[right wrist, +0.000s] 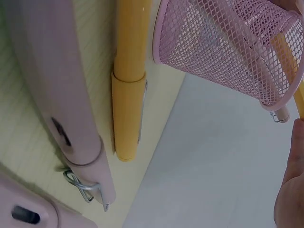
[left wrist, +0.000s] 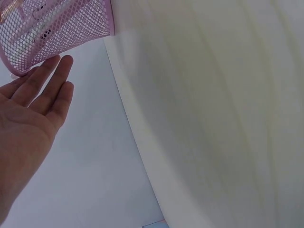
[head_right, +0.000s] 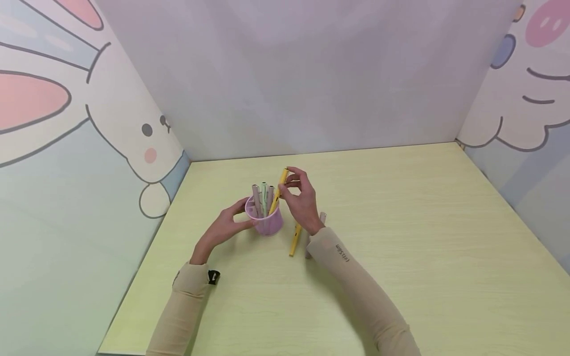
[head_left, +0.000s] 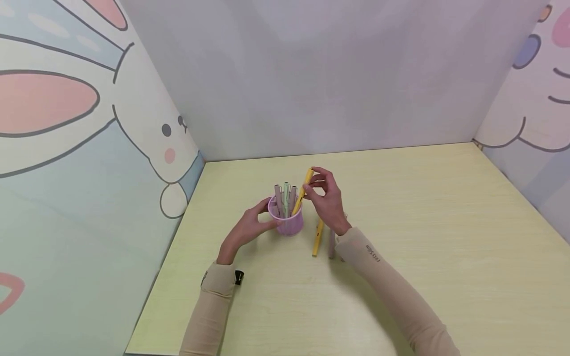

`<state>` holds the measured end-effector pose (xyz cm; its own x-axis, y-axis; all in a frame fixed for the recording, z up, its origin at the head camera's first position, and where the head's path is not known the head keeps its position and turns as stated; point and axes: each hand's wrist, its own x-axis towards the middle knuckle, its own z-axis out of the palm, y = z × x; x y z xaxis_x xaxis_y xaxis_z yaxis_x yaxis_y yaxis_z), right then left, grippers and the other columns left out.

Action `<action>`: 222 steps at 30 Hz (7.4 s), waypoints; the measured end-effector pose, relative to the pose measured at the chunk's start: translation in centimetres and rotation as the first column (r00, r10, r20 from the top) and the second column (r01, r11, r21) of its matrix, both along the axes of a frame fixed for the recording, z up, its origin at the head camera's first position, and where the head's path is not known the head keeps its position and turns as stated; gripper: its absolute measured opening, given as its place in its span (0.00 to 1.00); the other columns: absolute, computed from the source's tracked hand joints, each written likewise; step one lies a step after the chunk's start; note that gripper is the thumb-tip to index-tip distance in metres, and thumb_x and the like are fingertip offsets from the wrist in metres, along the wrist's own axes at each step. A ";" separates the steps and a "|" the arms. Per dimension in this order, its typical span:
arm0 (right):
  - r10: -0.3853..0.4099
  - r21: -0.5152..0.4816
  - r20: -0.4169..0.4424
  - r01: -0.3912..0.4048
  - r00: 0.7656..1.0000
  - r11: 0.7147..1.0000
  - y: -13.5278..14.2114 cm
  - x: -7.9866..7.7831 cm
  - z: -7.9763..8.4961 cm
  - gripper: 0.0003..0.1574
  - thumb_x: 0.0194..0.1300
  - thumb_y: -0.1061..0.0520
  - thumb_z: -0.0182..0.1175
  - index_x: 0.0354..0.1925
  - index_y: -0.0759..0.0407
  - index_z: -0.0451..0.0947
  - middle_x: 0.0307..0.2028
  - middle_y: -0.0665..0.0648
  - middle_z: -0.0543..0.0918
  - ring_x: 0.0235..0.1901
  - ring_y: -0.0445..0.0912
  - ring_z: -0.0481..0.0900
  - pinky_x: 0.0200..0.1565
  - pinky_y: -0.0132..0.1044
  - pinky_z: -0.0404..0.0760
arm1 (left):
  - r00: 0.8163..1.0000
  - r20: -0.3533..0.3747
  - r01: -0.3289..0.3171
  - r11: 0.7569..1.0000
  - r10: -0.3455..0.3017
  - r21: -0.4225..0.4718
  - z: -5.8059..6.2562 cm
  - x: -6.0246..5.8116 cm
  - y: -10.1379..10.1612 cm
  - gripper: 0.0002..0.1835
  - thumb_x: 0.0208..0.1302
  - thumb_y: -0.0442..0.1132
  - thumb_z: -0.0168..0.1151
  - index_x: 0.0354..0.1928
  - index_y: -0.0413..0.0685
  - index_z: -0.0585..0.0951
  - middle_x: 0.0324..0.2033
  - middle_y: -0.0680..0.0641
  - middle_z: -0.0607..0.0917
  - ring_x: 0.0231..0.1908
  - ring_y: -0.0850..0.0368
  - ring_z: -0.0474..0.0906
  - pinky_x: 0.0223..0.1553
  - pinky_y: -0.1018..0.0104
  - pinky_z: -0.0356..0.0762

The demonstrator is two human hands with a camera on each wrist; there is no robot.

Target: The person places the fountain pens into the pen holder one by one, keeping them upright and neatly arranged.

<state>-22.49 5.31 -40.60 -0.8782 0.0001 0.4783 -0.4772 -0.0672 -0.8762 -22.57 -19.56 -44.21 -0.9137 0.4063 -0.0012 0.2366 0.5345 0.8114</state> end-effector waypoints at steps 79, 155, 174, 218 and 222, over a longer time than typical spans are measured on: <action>-0.071 0.239 0.289 0.000 0.955 0.971 11.4 -0.1 -4.0 0.31 0.74 0.67 0.60 0.70 0.71 0.66 0.50 0.71 0.75 0.44 0.47 0.79 0.42 0.42 0.87 | 1.000 -0.012 -0.003 1.000 0.003 -0.012 0.0 -0.2 -0.2 0.43 0.67 0.53 0.70 0.79 0.52 0.63 0.68 0.44 0.76 0.69 0.42 0.69 0.65 0.35 0.66; -0.046 0.381 0.695 -0.313 0.717 0.870 9.9 0.6 -5.4 0.36 0.72 0.64 0.59 0.70 0.78 0.60 0.49 0.70 0.76 0.40 0.52 0.84 0.39 0.43 0.88 | 1.000 -0.003 -0.002 1.000 0.002 0.003 -0.1 -0.2 -0.3 0.44 0.67 0.53 0.69 0.80 0.52 0.63 0.69 0.43 0.76 0.70 0.42 0.68 0.66 0.34 0.65; -0.161 0.529 0.675 -0.319 0.720 0.786 8.9 0.5 -5.2 0.33 0.71 0.64 0.62 0.68 0.75 0.63 0.47 0.70 0.78 0.31 0.48 0.86 0.36 0.40 0.87 | 1.000 -0.005 0.009 1.000 -0.009 0.004 0.0 -0.3 -0.2 0.43 0.67 0.53 0.69 0.80 0.51 0.63 0.69 0.43 0.76 0.69 0.42 0.69 0.66 0.35 0.65; -0.118 0.465 0.612 -0.235 0.782 0.853 10.6 0.5 -5.1 0.36 0.68 0.69 0.59 0.70 0.76 0.61 0.46 0.70 0.76 0.34 0.51 0.85 0.35 0.41 0.88 | 1.000 -0.010 0.015 1.000 -0.015 0.008 -0.1 -0.3 -0.3 0.43 0.68 0.52 0.69 0.80 0.50 0.63 0.69 0.43 0.76 0.69 0.41 0.69 0.66 0.35 0.66; -0.076 0.412 0.570 -0.204 0.818 0.888 11.0 0.7 -5.1 0.36 0.68 0.69 0.59 0.71 0.75 0.61 0.47 0.70 0.74 0.38 0.54 0.84 0.36 0.43 0.88 | 1.000 -0.009 0.015 1.000 -0.015 0.009 -0.1 -0.3 -0.4 0.43 0.67 0.52 0.69 0.80 0.51 0.63 0.69 0.43 0.76 0.69 0.41 0.69 0.66 0.35 0.66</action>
<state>-21.84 16.27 -45.73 -0.9756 -0.1500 -0.1604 0.0943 0.3735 -0.9228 -22.86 -19.93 -44.30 -0.9076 0.4198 0.0110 0.2521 0.5236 0.8138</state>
